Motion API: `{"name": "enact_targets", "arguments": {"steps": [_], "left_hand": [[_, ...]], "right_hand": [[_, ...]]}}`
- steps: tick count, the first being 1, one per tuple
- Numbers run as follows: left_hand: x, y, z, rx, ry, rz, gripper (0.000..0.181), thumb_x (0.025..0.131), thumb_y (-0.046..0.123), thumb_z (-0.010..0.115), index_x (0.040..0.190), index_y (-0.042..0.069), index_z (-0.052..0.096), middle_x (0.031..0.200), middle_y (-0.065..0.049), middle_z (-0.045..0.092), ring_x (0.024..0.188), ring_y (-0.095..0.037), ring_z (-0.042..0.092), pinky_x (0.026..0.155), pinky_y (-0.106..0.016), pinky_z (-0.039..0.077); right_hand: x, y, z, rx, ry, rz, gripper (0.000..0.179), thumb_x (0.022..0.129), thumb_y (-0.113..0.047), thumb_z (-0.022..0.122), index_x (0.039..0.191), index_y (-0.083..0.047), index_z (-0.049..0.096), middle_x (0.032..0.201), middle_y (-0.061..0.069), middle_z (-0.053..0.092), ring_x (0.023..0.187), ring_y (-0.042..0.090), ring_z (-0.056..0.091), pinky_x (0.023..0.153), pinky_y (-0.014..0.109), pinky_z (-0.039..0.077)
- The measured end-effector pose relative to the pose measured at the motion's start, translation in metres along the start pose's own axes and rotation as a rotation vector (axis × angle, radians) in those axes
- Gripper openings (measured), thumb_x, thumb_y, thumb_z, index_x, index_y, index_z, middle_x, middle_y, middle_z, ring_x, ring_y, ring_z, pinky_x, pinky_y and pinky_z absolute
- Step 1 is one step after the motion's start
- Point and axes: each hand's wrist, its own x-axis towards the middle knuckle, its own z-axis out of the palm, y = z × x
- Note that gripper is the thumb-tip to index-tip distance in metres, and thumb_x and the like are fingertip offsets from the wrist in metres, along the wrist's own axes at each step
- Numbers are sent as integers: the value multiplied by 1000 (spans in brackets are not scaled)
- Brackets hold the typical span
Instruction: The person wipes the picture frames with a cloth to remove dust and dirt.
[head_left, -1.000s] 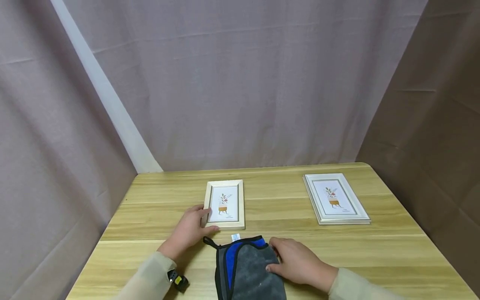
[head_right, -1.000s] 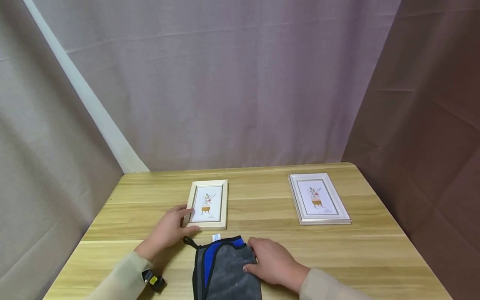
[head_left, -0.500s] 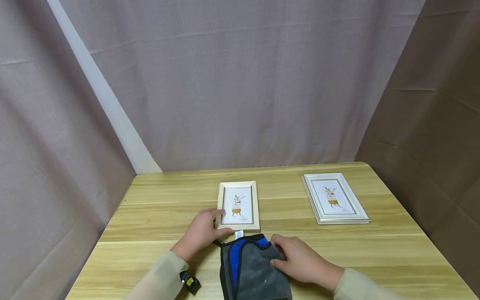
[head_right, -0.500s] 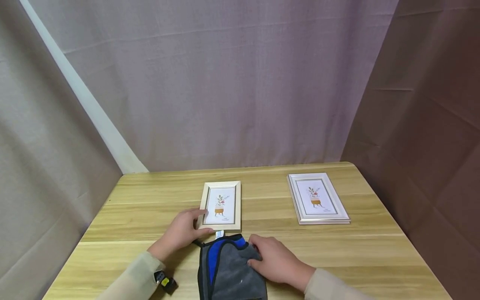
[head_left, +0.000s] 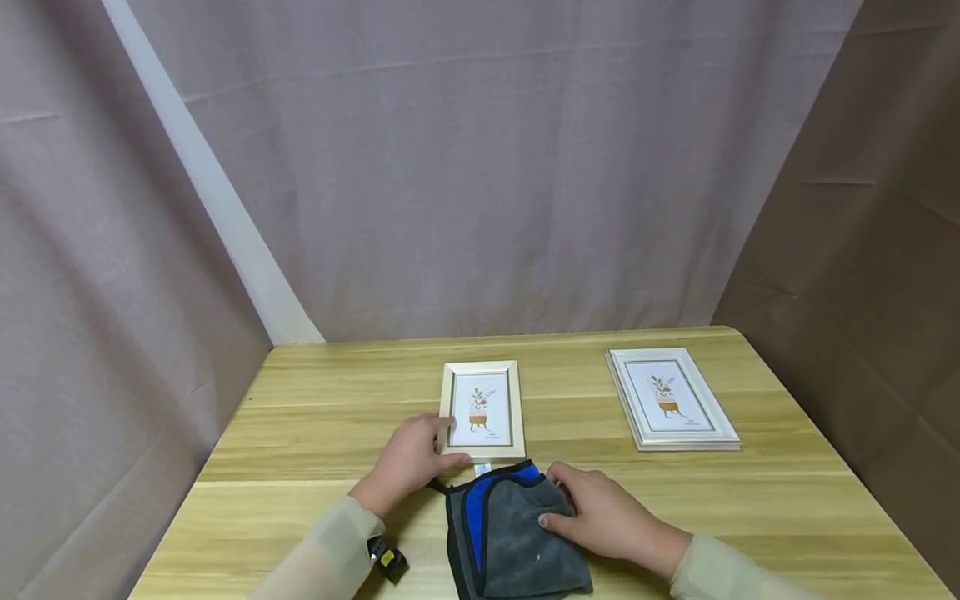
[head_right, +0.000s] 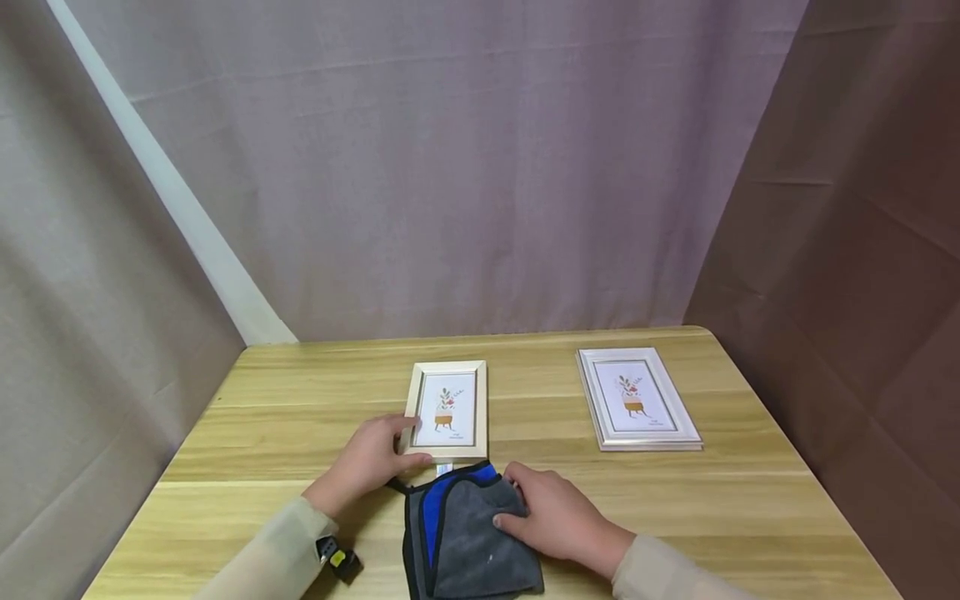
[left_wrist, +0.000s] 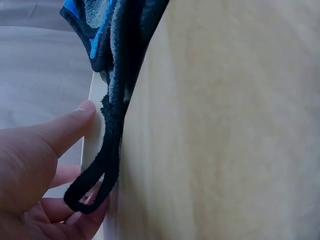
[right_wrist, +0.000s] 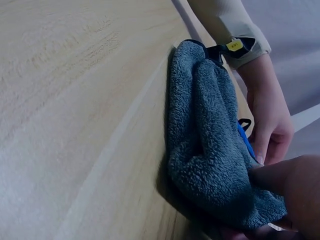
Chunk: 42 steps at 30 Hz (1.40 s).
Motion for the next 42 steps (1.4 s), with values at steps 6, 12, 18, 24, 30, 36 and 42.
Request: {"name": "enact_targets", "arguments": {"steps": [6, 12, 18, 24, 30, 36, 42], "left_hand": [[0, 4, -2, -2, -14, -4, 65, 93, 46, 90, 139, 3, 74, 122, -11, 78, 91, -19, 64, 86, -41, 56], [1, 2, -6, -36, -42, -7, 68, 94, 42, 89, 147, 4, 69, 95, 1, 72, 76, -13, 55, 74, -33, 49], [0, -1, -7, -87, -65, -10, 73, 92, 38, 92, 152, 4, 65, 107, -2, 75, 87, -11, 62, 80, -34, 54], [1, -2, -4, -86, -61, 3, 67, 96, 40, 88, 151, 7, 67, 126, -8, 74, 90, -13, 62, 86, -39, 55], [7, 0, -3, -111, -72, 12, 70, 95, 37, 89, 151, 3, 65, 144, -17, 67, 100, -19, 67, 97, -46, 56], [10, 3, 2, -106, -84, 19, 71, 96, 38, 89, 151, 1, 65, 145, -21, 65, 103, -23, 65, 104, -50, 54], [12, 7, 5, -97, -75, 20, 71, 95, 39, 89, 150, 0, 65, 146, -23, 64, 99, -23, 65, 103, -50, 54]], "right_hand": [[0, 2, 5, -62, -4, 38, 48, 92, -46, 89, 122, -17, 65, 99, -11, 72, 86, 9, 67, 74, 38, 56], [0, 4, 4, -127, 15, 12, 45, 93, -37, 90, 124, -17, 65, 105, -6, 74, 92, 13, 70, 78, 41, 57], [4, 2, -7, -173, 63, -35, 34, 95, -26, 89, 120, -23, 67, 102, -13, 71, 92, 10, 67, 77, 40, 54], [15, 6, -21, -197, 106, -26, 31, 97, -19, 86, 123, -23, 70, 109, -11, 72, 99, 13, 68, 84, 43, 56], [38, 10, -34, -195, 163, -24, 29, 97, -13, 85, 124, -16, 73, 117, 0, 75, 109, 26, 72, 95, 52, 57], [61, 16, -51, -257, 223, -12, 31, 97, -12, 83, 126, -12, 72, 119, 9, 75, 111, 33, 72, 97, 56, 57], [76, 26, -61, -376, 298, 14, 36, 97, -11, 83, 131, -8, 70, 116, 14, 72, 103, 36, 72, 88, 56, 59]]}}
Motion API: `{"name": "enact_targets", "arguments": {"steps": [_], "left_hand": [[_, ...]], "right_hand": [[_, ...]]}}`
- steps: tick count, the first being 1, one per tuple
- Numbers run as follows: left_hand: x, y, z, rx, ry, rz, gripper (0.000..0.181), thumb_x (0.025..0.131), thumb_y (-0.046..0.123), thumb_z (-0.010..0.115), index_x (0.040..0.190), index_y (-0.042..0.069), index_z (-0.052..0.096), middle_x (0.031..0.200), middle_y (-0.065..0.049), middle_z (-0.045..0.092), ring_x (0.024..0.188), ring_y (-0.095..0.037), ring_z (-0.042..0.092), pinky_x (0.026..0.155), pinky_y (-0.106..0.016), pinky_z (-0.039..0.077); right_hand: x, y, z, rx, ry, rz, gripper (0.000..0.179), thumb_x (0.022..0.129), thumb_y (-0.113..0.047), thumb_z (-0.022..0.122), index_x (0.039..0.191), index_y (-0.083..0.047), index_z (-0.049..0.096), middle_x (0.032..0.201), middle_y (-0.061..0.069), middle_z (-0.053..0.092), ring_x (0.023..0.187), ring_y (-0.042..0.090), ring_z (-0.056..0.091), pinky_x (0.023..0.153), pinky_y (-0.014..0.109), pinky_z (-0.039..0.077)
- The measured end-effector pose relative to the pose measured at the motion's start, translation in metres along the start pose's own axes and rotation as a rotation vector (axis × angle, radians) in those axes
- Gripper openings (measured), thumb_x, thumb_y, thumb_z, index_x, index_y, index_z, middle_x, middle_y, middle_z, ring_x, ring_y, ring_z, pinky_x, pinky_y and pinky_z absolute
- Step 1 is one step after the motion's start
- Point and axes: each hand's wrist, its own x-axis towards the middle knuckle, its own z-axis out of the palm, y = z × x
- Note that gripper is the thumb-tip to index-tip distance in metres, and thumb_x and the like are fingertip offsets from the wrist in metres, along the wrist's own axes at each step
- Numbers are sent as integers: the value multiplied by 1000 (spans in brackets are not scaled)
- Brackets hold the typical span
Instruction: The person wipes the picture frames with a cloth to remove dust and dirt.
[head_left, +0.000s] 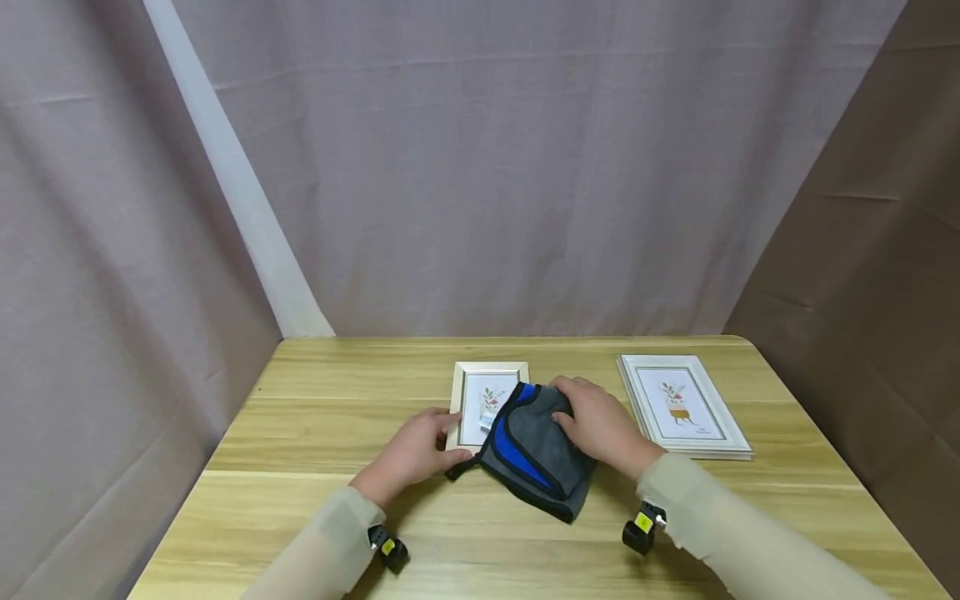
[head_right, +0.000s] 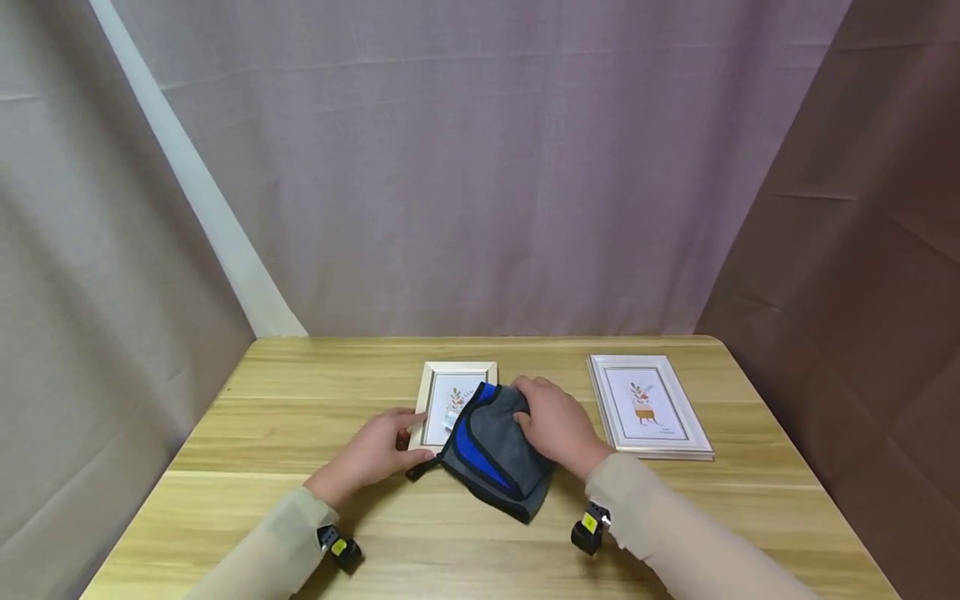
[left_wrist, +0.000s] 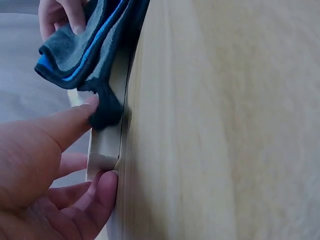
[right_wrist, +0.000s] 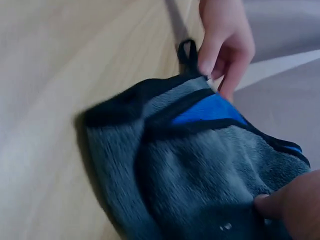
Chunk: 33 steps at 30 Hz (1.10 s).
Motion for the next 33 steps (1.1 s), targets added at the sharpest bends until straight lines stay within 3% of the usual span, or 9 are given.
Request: {"name": "enact_targets", "arguments": {"steps": [5, 10, 17, 26, 29, 33], "left_hand": [[1, 2, 3, 14, -1, -5, 73, 95, 41, 89, 151, 2, 64, 148, -23, 63, 101, -22, 65, 104, -49, 54], [1, 4, 6, 21, -3, -1, 75, 95, 43, 89, 152, 3, 64, 148, -22, 63, 101, -22, 65, 105, -49, 54], [1, 6, 5, 11, 1, 2, 75, 95, 44, 88, 153, 2, 63, 149, -22, 62, 104, -24, 65, 107, -50, 53], [3, 8, 2, 32, 5, -20, 74, 97, 44, 87, 151, -1, 64, 144, -24, 65, 97, -22, 64, 103, -48, 54], [3, 8, 4, 36, 6, -37, 74, 96, 44, 87, 151, 0, 64, 145, -24, 64, 104, -27, 65, 106, -49, 53], [1, 8, 6, 31, 8, -40, 74, 97, 45, 86, 151, 1, 64, 148, -25, 63, 125, -38, 65, 113, -53, 50]], "right_hand": [[-4, 4, 5, -109, 71, -27, 40, 93, -10, 88, 129, -7, 71, 109, 12, 70, 94, 34, 72, 78, 55, 61], [-19, -1, 10, -164, 79, -122, 40, 91, -15, 92, 126, -9, 74, 108, 9, 71, 94, 29, 70, 78, 52, 61], [-35, -11, 13, -174, -4, -198, 43, 96, -29, 89, 132, -9, 77, 112, 6, 69, 99, 24, 65, 84, 48, 58], [-33, -16, 18, -203, -79, -214, 48, 99, -33, 86, 140, -11, 76, 116, 8, 65, 98, 24, 60, 79, 45, 55], [-31, -17, 18, -216, -117, -192, 49, 101, -34, 84, 144, -14, 74, 120, 10, 64, 97, 25, 60, 76, 46, 55], [-29, -17, 19, -245, -143, -159, 48, 103, -35, 81, 147, -19, 72, 122, 12, 66, 95, 28, 64, 71, 48, 57]]}}
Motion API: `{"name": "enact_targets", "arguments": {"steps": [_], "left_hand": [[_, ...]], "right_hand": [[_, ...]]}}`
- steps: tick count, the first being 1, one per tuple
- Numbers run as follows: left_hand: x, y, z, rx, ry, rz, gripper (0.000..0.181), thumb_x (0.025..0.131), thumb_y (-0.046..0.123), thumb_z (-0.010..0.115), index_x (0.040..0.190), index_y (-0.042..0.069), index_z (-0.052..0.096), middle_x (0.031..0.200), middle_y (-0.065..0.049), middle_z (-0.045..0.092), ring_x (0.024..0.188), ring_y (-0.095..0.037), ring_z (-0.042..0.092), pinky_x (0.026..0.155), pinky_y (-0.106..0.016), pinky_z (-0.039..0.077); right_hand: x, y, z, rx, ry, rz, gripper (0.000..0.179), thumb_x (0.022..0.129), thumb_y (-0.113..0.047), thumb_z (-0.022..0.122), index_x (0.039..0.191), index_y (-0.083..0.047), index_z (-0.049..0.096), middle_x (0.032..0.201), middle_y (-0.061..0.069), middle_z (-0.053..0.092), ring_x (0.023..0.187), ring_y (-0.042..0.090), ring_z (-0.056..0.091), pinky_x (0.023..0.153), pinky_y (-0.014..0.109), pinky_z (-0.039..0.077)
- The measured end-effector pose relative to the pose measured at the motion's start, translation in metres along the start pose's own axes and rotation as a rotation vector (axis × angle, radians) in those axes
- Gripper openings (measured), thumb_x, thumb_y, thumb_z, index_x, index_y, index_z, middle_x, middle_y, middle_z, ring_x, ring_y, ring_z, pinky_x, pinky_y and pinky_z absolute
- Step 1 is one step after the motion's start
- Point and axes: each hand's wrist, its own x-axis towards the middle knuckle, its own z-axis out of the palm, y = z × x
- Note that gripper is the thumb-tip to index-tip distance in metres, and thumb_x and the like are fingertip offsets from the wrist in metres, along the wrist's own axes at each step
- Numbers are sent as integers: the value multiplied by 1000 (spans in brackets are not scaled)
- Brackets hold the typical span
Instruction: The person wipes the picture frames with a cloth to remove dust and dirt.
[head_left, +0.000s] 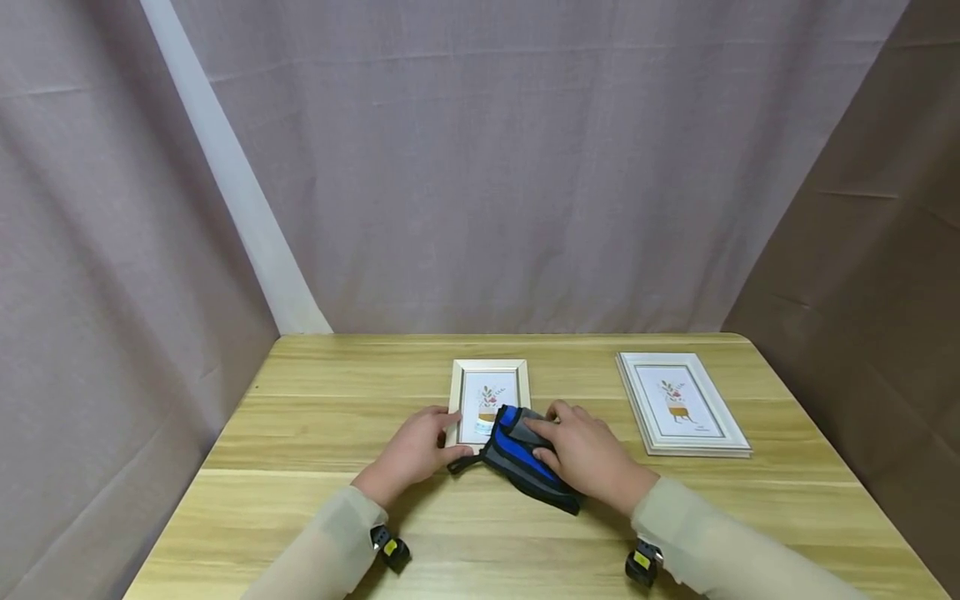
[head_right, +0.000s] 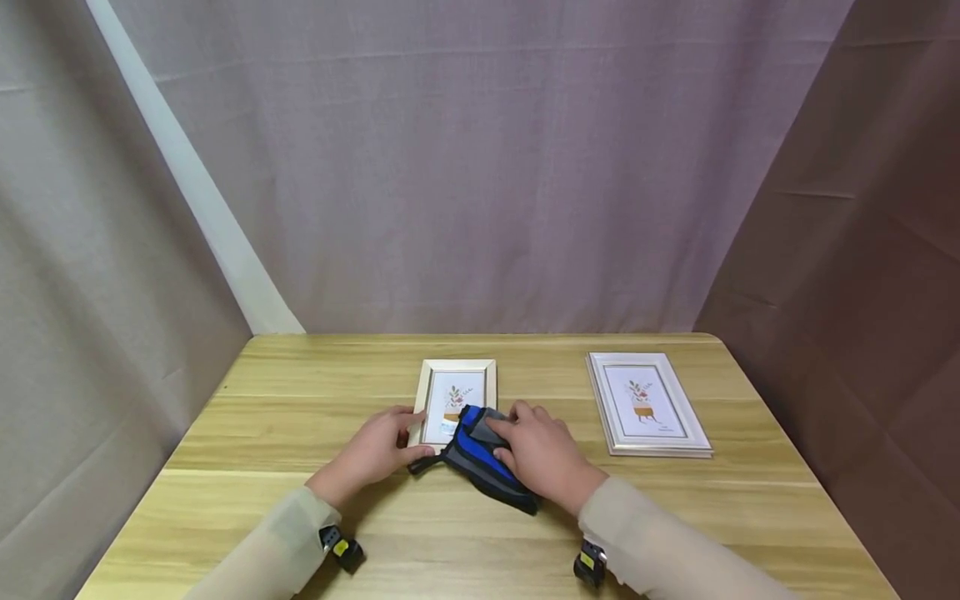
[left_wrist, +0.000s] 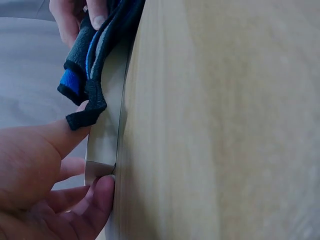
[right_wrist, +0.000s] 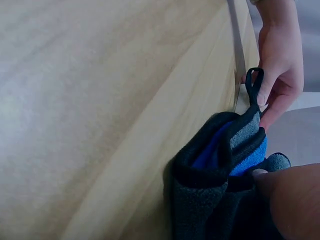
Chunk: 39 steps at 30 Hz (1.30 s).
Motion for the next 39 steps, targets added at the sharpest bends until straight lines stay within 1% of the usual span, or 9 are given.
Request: {"name": "enact_targets", "arguments": {"steps": [3, 7, 11, 17, 22, 26, 29, 33, 39], "left_hand": [[-1, 0, 0, -12, 3, 10, 74, 96, 44, 87, 151, 0, 64, 148, -26, 63, 131, -41, 64, 113, -54, 49], [-2, 0, 0, -14, 8, 16, 73, 97, 44, 87, 151, 1, 64, 148, -25, 63, 129, -40, 65, 112, -54, 50], [-2, 0, -1, -7, 12, 15, 72, 97, 42, 86, 152, 1, 64, 148, -26, 63, 132, -42, 64, 113, -54, 49], [-3, 1, -3, -13, 17, 33, 69, 97, 39, 87, 150, -1, 65, 145, -25, 64, 120, -36, 68, 109, -53, 52], [-5, 0, -3, -19, 13, 35, 65, 98, 35, 86, 150, 0, 65, 148, -26, 63, 127, -40, 66, 111, -54, 51], [-5, -1, -2, -1, 18, 40, 63, 98, 31, 87, 149, 0, 66, 147, -24, 64, 121, -36, 68, 108, -52, 53], [-5, -2, -1, -2, 23, 38, 65, 97, 33, 88, 149, 0, 66, 147, -25, 64, 122, -36, 68, 109, -53, 52], [-5, -2, -2, -16, 25, 42, 66, 98, 36, 87, 149, 0, 66, 148, -24, 64, 131, -40, 65, 113, -53, 49], [-6, 0, -2, -9, 11, 39, 66, 98, 37, 86, 149, 1, 66, 150, -25, 63, 136, -43, 63, 115, -53, 48]], "right_hand": [[4, 1, 0, -20, -3, 21, 46, 104, -33, 80, 148, -22, 72, 118, 12, 68, 88, 28, 65, 64, 48, 56], [12, 2, 2, -50, 3, 24, 43, 104, -29, 80, 146, -24, 73, 111, 11, 68, 79, 25, 64, 57, 46, 55], [21, 3, 3, -82, 19, 8, 41, 104, -28, 80, 144, -24, 75, 107, 11, 68, 74, 25, 63, 56, 46, 55], [33, 4, 0, -79, 7, 46, 40, 103, -26, 80, 143, -24, 75, 105, 13, 68, 73, 28, 63, 56, 50, 57], [43, 8, 0, -71, -14, 76, 41, 104, -24, 79, 145, -23, 75, 106, 15, 67, 73, 31, 64, 57, 52, 58], [52, 11, 1, -64, -27, 88, 41, 104, -24, 78, 145, -21, 75, 107, 17, 68, 75, 33, 65, 59, 53, 58], [60, 14, 2, -53, -39, 101, 41, 105, -25, 78, 145, -20, 74, 109, 18, 69, 78, 34, 68, 59, 53, 59], [70, 18, 1, -26, -51, 131, 41, 104, -24, 79, 144, -20, 75, 112, 19, 70, 84, 38, 71, 62, 55, 60], [83, 25, 2, 29, -70, 178, 41, 104, -22, 79, 145, -19, 75, 117, 20, 71, 94, 40, 73, 67, 57, 61]]}}
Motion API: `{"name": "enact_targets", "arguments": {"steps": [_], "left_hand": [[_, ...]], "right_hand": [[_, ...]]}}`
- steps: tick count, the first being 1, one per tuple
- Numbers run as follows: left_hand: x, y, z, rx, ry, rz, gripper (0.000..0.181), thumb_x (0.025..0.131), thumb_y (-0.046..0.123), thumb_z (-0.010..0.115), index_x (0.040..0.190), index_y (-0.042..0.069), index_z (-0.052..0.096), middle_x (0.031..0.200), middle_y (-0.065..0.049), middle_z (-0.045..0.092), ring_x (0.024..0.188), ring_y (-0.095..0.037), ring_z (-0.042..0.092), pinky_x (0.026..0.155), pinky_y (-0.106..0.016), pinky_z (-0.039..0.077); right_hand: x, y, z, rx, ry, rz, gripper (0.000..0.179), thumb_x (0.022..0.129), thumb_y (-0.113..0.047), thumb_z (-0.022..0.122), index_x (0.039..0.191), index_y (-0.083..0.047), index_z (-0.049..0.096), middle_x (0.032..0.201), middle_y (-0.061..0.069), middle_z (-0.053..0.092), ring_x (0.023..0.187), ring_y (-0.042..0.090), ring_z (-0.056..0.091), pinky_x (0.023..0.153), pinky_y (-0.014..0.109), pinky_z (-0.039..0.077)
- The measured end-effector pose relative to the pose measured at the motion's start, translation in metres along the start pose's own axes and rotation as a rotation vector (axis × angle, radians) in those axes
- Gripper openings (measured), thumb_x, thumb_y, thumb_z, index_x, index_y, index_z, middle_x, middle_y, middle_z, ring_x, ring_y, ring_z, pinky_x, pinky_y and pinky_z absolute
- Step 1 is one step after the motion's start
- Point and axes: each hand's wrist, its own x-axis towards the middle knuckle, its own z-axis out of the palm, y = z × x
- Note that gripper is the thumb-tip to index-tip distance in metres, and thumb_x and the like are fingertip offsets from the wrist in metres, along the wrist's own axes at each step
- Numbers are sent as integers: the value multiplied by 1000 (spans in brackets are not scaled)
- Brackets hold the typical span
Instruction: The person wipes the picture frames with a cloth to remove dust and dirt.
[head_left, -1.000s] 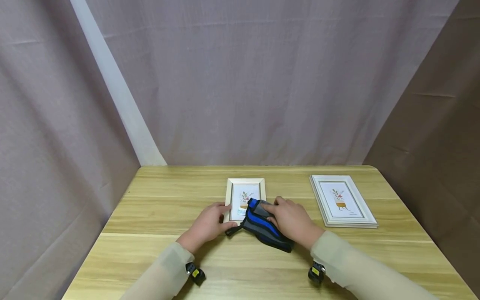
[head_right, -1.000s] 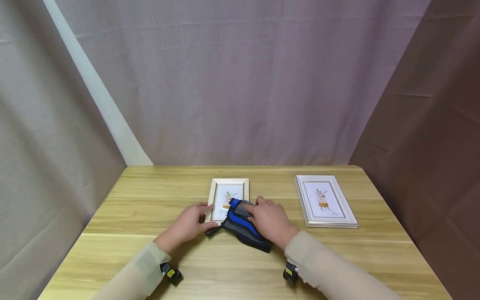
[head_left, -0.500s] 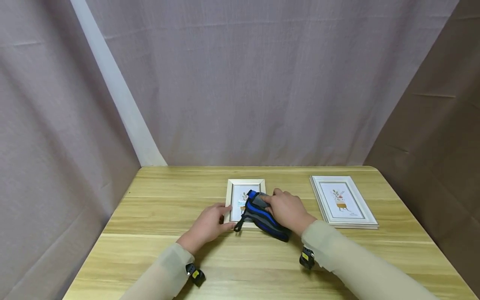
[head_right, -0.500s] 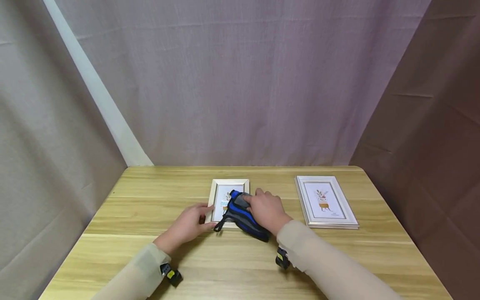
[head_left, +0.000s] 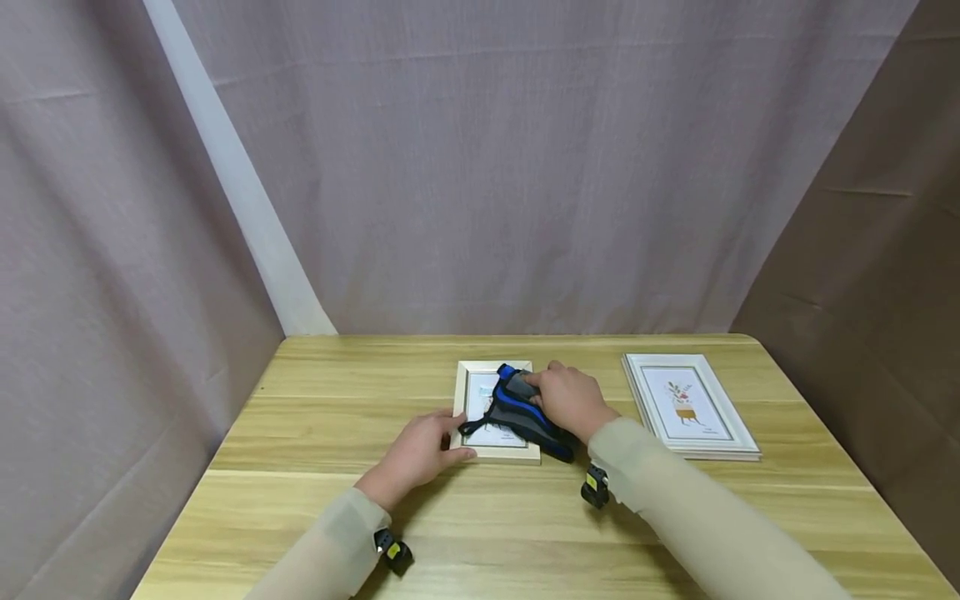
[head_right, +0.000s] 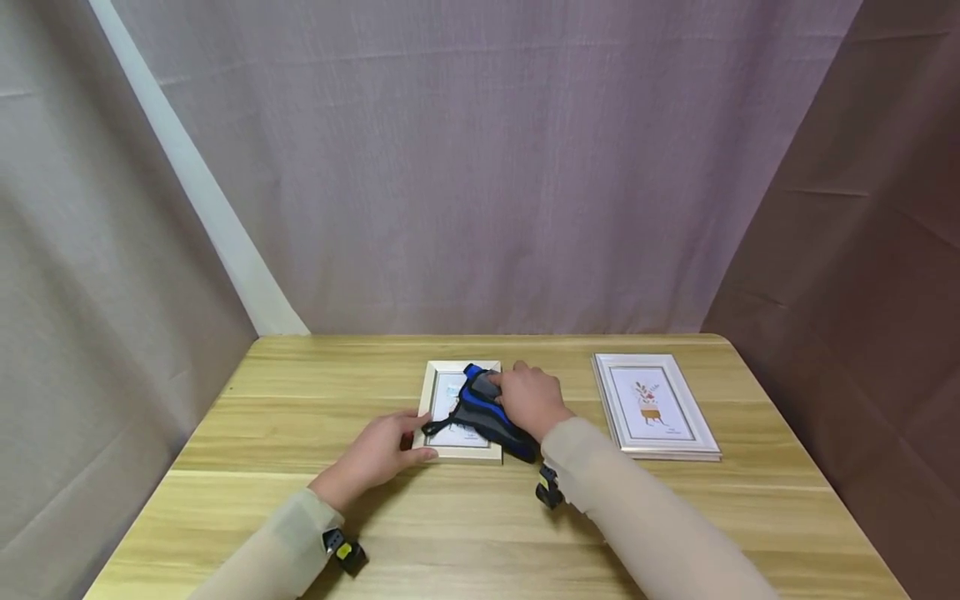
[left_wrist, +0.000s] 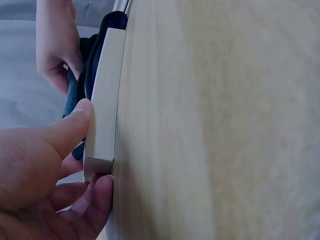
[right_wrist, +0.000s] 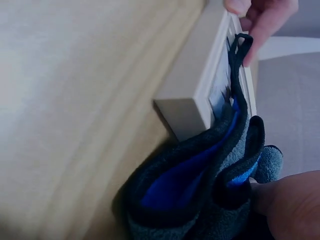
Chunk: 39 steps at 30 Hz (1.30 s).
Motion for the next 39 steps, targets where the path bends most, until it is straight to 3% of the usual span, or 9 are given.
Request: {"name": "enact_targets", "arguments": {"steps": [21, 27, 33, 39], "left_hand": [[-3, 1, 1, 15, -22, -31, 70, 99, 41, 84, 153, 2, 63, 154, -27, 59, 141, -45, 59, 117, -55, 46], [-1, 3, 4, 73, -27, -2, 73, 102, 45, 80, 155, 0, 59, 151, -30, 61, 139, -44, 61, 117, -53, 47], [1, 4, 4, 73, -19, -3, 73, 100, 44, 82, 153, -1, 61, 150, -31, 61, 137, -45, 62, 116, -53, 48], [1, 5, 5, 144, -26, 15, 73, 102, 46, 80, 153, -2, 61, 147, -31, 63, 135, -44, 63, 115, -52, 49]], "right_hand": [[34, 10, 1, 90, -36, 150, 45, 104, -29, 77, 148, -21, 72, 135, 19, 71, 116, 43, 71, 80, 63, 61], [38, 9, 0, 81, -15, 151, 43, 104, -29, 77, 146, -21, 74, 136, 18, 71, 120, 41, 70, 83, 63, 61], [41, 11, 1, 118, -7, 140, 44, 104, -27, 77, 147, -17, 73, 144, 18, 70, 126, 41, 69, 92, 61, 59], [41, 13, 4, 160, -25, 144, 46, 105, -28, 76, 149, -15, 71, 144, 19, 70, 123, 40, 70, 95, 58, 59]]}}
